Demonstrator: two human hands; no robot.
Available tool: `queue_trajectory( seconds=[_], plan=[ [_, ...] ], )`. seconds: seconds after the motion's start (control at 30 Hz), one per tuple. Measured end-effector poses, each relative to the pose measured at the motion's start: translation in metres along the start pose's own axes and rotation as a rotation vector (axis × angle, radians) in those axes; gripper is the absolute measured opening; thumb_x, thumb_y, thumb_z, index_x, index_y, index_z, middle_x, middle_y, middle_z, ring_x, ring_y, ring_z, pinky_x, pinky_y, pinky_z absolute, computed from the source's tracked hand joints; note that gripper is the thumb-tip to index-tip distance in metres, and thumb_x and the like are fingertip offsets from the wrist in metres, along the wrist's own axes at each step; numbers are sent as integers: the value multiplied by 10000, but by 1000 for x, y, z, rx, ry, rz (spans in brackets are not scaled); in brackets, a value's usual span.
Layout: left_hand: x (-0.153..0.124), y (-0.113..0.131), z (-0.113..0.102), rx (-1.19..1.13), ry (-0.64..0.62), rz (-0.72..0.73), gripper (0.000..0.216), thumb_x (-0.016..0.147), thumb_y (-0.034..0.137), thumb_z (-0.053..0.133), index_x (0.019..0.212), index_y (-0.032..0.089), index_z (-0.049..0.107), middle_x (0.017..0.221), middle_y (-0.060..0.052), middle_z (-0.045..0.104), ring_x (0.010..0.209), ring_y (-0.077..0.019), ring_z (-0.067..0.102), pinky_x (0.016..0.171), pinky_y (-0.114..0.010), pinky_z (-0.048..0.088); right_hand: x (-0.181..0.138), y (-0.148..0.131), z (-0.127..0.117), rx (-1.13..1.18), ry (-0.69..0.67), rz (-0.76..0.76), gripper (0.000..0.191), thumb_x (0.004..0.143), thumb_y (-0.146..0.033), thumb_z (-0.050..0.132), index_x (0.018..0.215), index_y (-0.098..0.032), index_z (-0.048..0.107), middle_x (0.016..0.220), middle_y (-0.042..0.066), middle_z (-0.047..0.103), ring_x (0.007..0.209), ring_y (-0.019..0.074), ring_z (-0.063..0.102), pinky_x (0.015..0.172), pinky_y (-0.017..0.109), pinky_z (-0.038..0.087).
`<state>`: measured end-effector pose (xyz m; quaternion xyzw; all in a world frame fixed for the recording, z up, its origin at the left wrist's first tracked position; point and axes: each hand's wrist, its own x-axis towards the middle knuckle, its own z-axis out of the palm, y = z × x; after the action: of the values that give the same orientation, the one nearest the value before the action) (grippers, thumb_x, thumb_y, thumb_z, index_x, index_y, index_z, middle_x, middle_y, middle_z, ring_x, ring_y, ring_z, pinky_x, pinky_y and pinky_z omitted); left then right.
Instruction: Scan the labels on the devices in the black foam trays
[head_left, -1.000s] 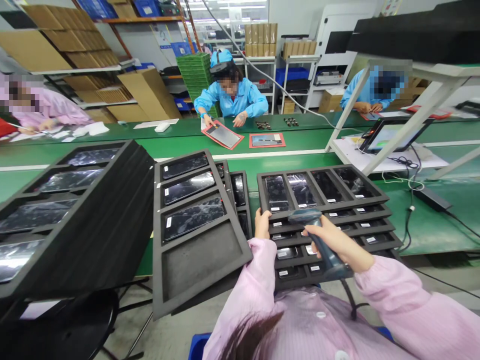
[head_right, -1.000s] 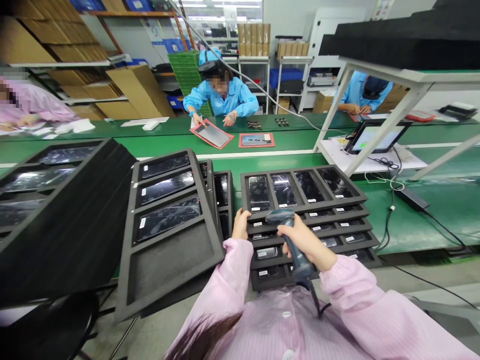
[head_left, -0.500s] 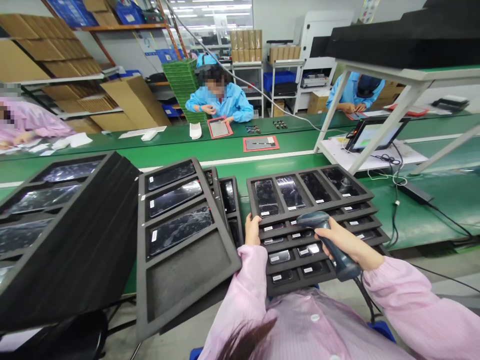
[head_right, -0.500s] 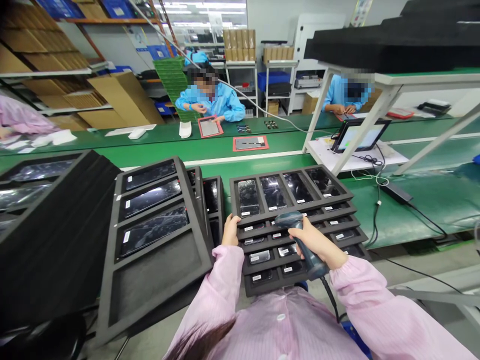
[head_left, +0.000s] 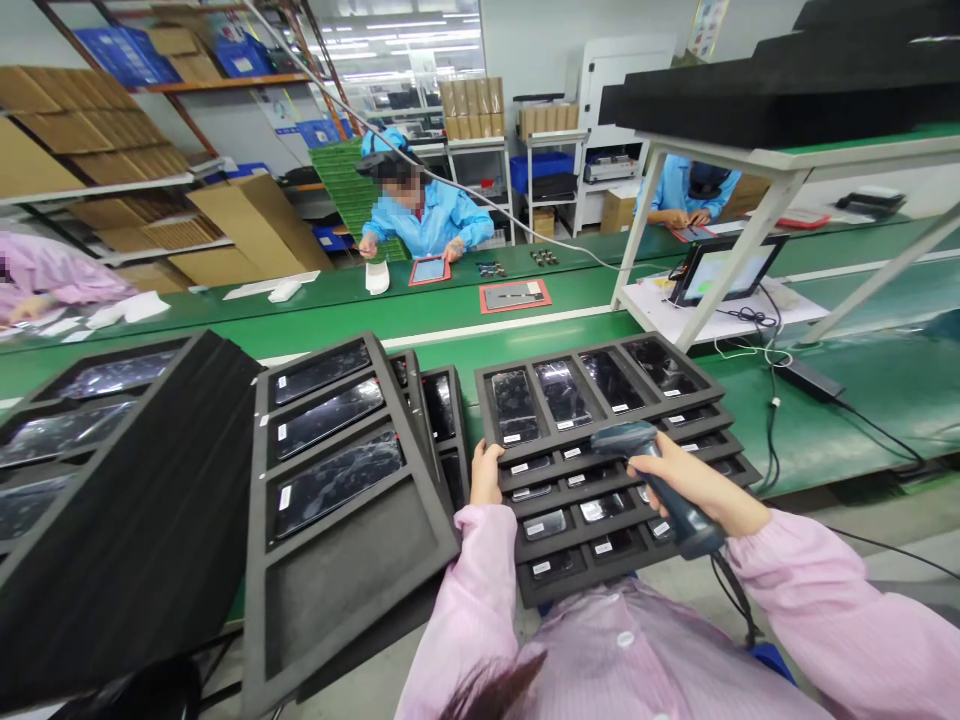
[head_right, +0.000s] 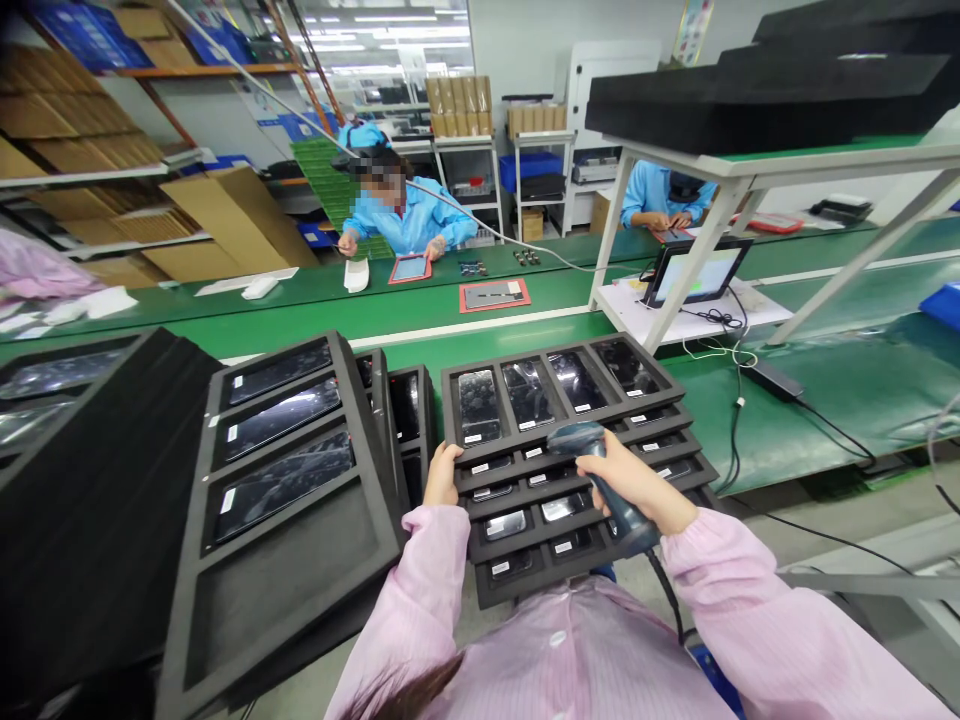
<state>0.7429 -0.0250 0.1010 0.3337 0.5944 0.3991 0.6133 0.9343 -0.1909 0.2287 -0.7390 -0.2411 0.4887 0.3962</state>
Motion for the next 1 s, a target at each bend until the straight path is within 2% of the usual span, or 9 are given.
queue_trajectory(
  seconds=[0.1,0.2,0.4,0.6,0.77,0.87,1.0],
  plan=[
    [-7,10,2,-26,-9,-66,358,556,139,537,909,178,575,818,-30,595,806,-187,568,724,-295,453,8,1,-28,-34,89,38,281,782,-208,543,986,-221,350,781,-14,608,354,97,522,303,211,426],
    [-12,17,3,-49,-25,-99,293,553,137,513,838,184,563,748,-16,578,729,-176,552,642,-280,442,12,4,-49,-37,123,48,243,806,-206,515,974,-226,340,729,-36,585,340,98,508,303,219,426],
    [-14,19,4,-59,-20,-109,233,530,147,514,757,200,528,678,13,548,681,-160,539,597,-258,432,12,10,-52,-6,82,67,216,810,-202,488,934,-232,314,690,-64,551,328,90,485,302,220,417],
    [-20,21,4,-54,-31,-89,220,506,163,519,723,199,531,642,27,520,636,-141,496,569,-238,409,4,11,-60,33,61,-31,222,782,-243,498,920,-231,324,709,-66,545,352,70,478,316,199,401],
    [-24,24,6,-55,-11,-91,201,485,182,519,685,199,521,616,26,501,597,-136,473,526,-232,389,6,11,-70,40,24,32,263,746,-237,502,922,-235,308,693,-69,544,338,87,480,307,216,403],
    [-26,26,9,-53,4,-101,183,474,189,522,657,198,508,588,34,480,555,-128,453,494,-230,371,9,10,-81,43,22,2,282,743,-237,519,941,-232,319,729,-52,565,354,91,503,309,212,402],
    [-27,28,11,-57,28,-113,183,465,174,519,647,195,518,589,31,490,549,-127,454,493,-230,374,12,11,-112,-13,123,4,281,757,-201,521,966,-220,334,769,-22,585,356,96,517,300,216,402]
  ],
)
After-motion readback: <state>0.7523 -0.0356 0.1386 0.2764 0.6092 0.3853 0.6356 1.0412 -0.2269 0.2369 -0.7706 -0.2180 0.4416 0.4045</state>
